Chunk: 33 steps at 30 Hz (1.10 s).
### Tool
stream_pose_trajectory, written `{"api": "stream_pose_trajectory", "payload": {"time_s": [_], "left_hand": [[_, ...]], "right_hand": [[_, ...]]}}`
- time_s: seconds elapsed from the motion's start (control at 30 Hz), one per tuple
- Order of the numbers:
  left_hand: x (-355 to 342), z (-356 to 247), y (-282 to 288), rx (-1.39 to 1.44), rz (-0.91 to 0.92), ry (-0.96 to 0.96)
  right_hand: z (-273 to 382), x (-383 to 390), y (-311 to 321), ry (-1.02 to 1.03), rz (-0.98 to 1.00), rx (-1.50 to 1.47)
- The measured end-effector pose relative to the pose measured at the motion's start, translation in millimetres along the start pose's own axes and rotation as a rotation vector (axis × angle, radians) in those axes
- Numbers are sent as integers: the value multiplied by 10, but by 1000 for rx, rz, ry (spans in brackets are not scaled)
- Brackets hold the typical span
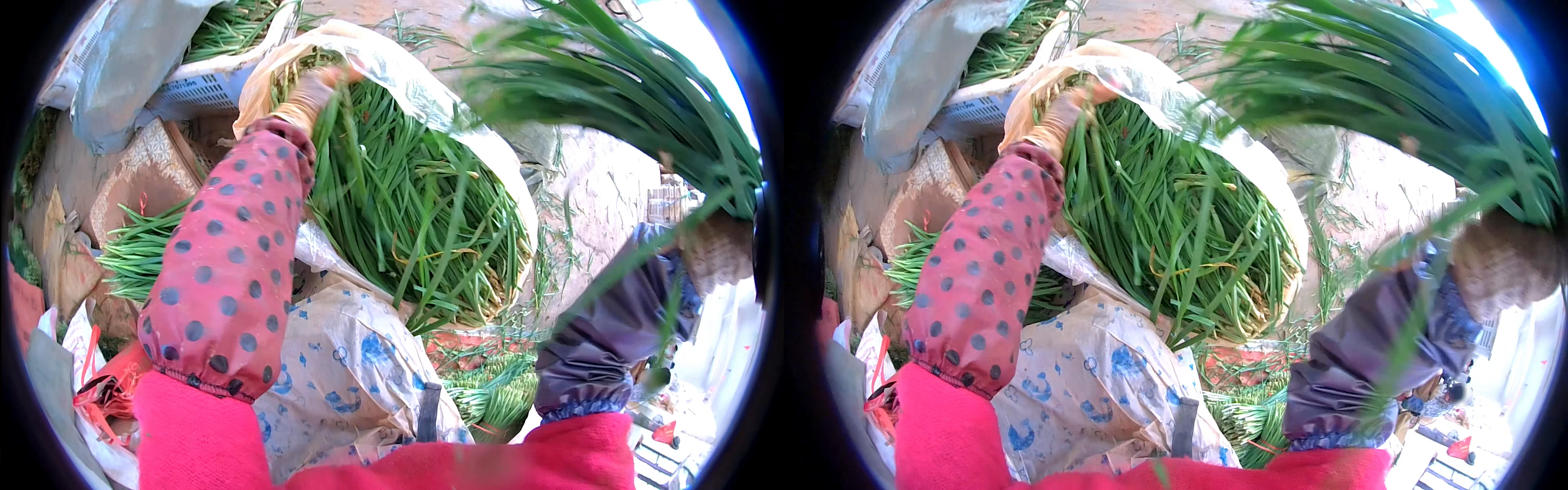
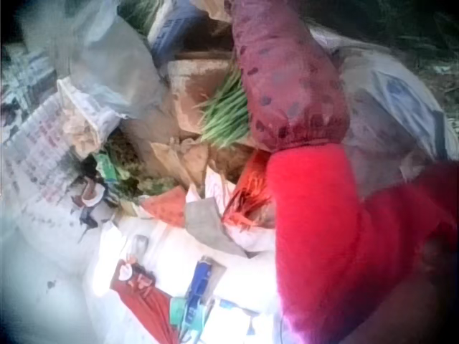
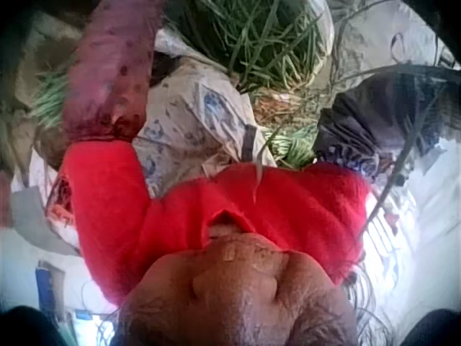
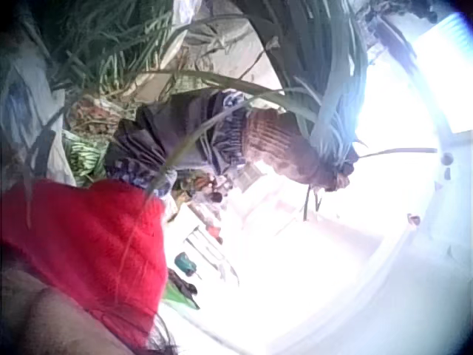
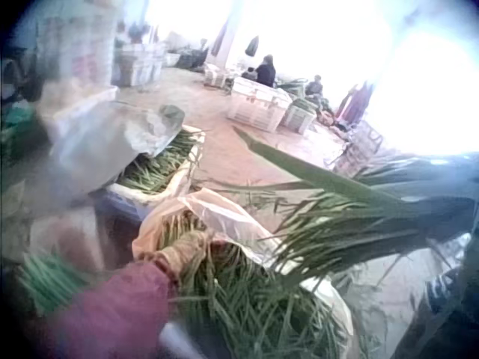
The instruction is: The person sorts through bundles of green onions, removes yellowed or damaged leaves by hand, aligns the stalks, and ties a bunch together using a red plastic strap on a wooden board.
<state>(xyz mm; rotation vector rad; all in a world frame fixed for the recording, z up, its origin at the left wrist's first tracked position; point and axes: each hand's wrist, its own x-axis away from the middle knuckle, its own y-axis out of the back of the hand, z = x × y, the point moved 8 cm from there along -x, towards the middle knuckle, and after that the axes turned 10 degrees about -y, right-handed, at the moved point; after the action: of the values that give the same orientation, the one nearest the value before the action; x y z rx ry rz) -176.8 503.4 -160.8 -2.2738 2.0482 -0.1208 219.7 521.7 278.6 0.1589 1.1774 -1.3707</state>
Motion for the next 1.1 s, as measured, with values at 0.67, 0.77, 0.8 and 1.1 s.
{"api": "stream_pose_trajectory", "payload": {"time_s": [0.67, 0.77, 0.8, 1.1], "left_hand": [[3408, -1227, -2268, 1285, 511, 325], [3336, -1248, -2296, 1548, 387, 487], [3324, -1286, -2262, 1367, 358, 477], [3023, -1497, -1647, 675, 207, 197]], "right_hand": [[620, 3524, -1190, -387, 1246, 491], [972, 3837, -1200, -214, 1376, 517], [974, 3923, -1176, -185, 1428, 550], [754, 3242, -330, -1502, 773, 247]]}}
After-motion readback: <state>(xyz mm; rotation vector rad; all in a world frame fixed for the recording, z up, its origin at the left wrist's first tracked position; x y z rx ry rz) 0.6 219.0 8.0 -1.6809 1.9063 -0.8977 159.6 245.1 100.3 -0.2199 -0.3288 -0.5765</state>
